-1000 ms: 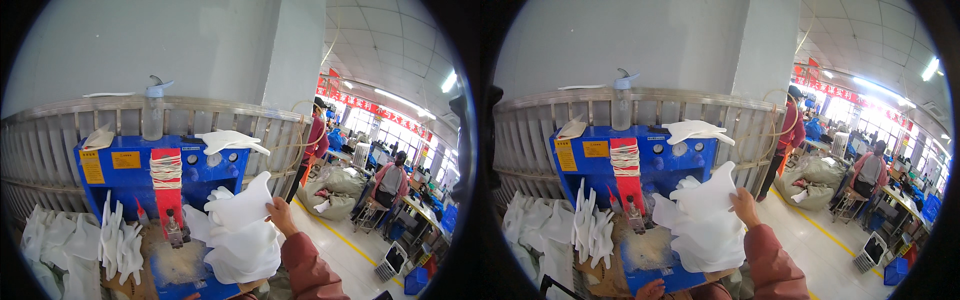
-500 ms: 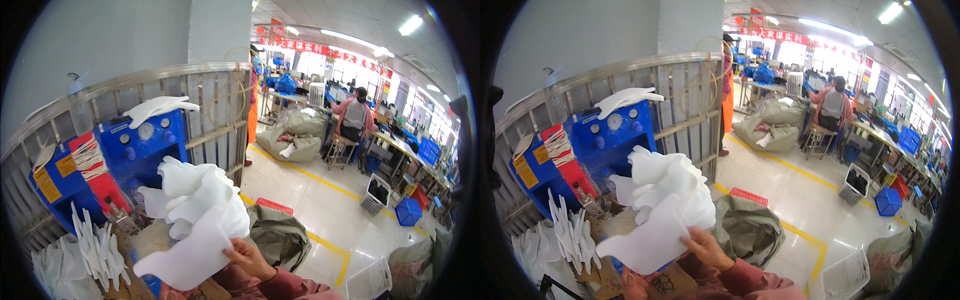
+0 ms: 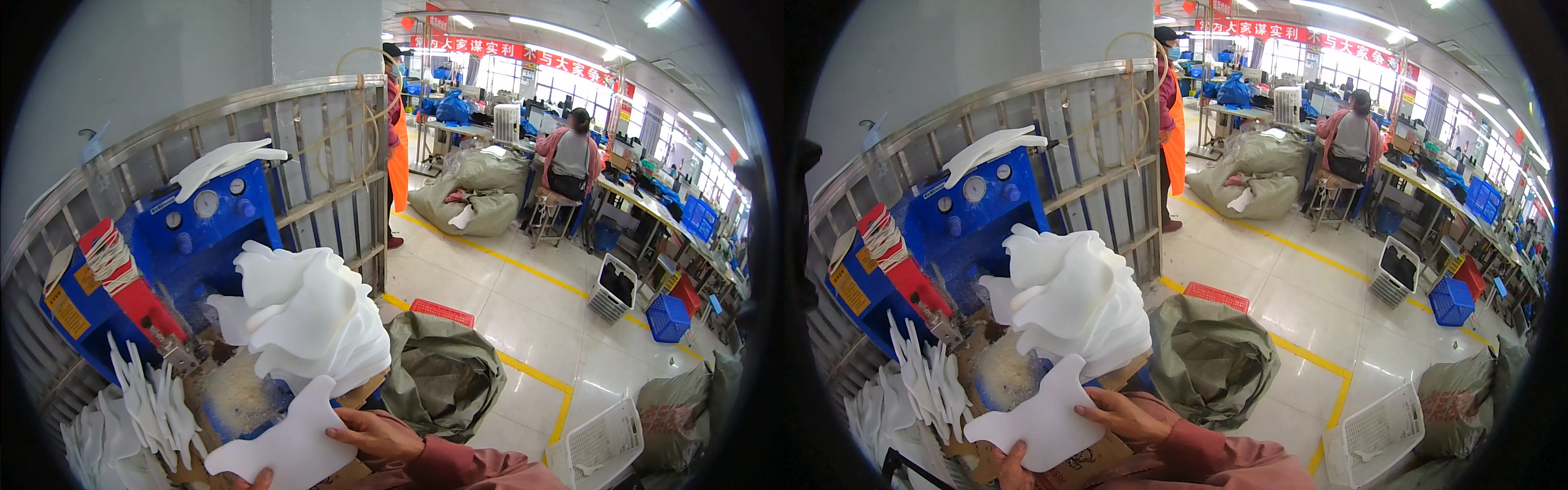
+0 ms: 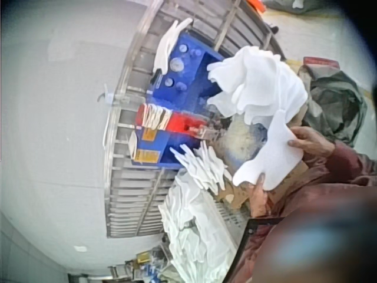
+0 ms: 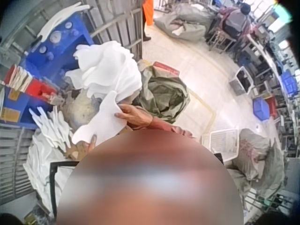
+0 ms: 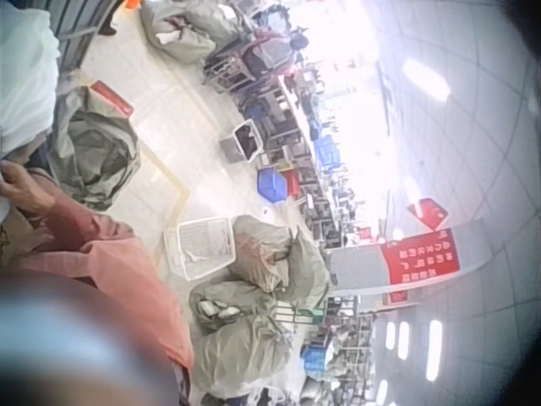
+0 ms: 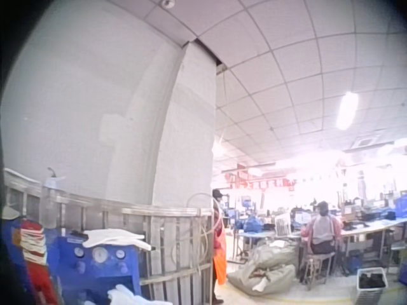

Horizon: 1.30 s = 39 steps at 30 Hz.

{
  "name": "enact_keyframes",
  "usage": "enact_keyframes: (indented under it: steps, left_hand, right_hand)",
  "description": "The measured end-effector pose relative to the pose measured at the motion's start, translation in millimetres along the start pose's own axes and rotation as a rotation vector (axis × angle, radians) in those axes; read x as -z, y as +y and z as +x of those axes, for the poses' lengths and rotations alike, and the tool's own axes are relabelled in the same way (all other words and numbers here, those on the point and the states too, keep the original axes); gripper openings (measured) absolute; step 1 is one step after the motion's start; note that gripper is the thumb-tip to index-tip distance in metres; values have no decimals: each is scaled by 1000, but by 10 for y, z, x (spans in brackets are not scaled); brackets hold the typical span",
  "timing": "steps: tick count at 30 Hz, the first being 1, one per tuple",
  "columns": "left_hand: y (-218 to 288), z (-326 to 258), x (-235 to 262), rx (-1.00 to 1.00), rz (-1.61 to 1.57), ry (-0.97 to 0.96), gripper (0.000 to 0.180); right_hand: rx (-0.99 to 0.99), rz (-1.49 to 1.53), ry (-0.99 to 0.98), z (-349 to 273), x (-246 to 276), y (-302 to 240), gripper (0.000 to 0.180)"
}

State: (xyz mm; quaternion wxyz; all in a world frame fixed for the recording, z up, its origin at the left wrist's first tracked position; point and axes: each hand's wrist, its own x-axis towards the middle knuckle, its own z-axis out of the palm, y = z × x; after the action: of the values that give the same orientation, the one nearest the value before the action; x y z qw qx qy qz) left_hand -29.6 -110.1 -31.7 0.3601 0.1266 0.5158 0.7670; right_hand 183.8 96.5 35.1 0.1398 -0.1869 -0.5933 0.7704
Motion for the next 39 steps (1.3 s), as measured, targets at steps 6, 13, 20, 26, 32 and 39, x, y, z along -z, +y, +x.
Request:
enact_keyframes:
  steps: [6,13,20,26,32,39]
  left_hand:
    - [-88,-21,50,20,4,0,57]
    - [-113,-61,48,38,12,-31,55]
    - [-18,-291,38,95,168,-32,43]
    - [209,-301,134,59,19,25,39]
    - [311,-253,383,-32,-10,139,40]
    - [350,-178,625,-179,-53,226,40]
  right_hand:
    - [-105,46,14,32,-43,-39,53]
    - [-84,66,65,36,-30,131,47]
    - [32,39,136,243,-72,402,34]
    - [113,69,19,504,-293,285,26]
    - [148,-138,-73,961,-477,350,20]
    - [7,78,-103,1556,-585,921,27]
